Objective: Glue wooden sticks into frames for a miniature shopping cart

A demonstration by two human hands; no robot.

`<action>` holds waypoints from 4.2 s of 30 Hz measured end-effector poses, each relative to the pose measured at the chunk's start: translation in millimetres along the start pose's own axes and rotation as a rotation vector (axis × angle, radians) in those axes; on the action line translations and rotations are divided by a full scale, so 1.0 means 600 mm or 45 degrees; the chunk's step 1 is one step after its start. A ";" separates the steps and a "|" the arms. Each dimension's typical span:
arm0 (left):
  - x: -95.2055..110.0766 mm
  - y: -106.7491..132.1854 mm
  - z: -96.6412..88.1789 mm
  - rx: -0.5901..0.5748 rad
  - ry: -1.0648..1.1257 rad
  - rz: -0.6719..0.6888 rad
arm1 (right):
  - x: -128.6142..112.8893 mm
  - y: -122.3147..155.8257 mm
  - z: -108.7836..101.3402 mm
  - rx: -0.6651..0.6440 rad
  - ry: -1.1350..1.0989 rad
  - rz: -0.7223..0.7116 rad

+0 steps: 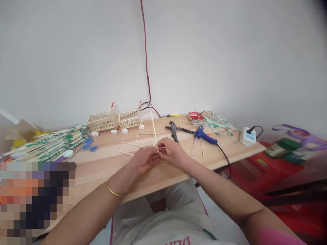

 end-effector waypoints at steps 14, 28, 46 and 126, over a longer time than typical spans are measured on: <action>-0.003 0.005 0.009 -0.065 -0.173 0.093 | 0.024 0.018 0.001 -0.054 -0.525 0.213; 0.015 0.018 0.027 -0.105 -0.979 0.337 | 0.022 0.014 -0.010 -0.251 -0.778 0.527; 0.002 0.012 0.017 -0.033 -0.126 0.020 | 0.027 0.012 -0.006 -0.109 -0.487 0.334; 0.111 0.082 0.035 0.293 -1.779 1.297 | -0.033 0.076 -0.058 -0.044 0.147 0.324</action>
Point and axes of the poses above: each hand's wrist, its own y-axis away from the middle knuckle, its own z-axis out of the palm, x = y × z, the point moved 6 cm from there along -y, towards the middle knuckle, and after that the axes turned 6 degrees about z, right-handed, at the moved point
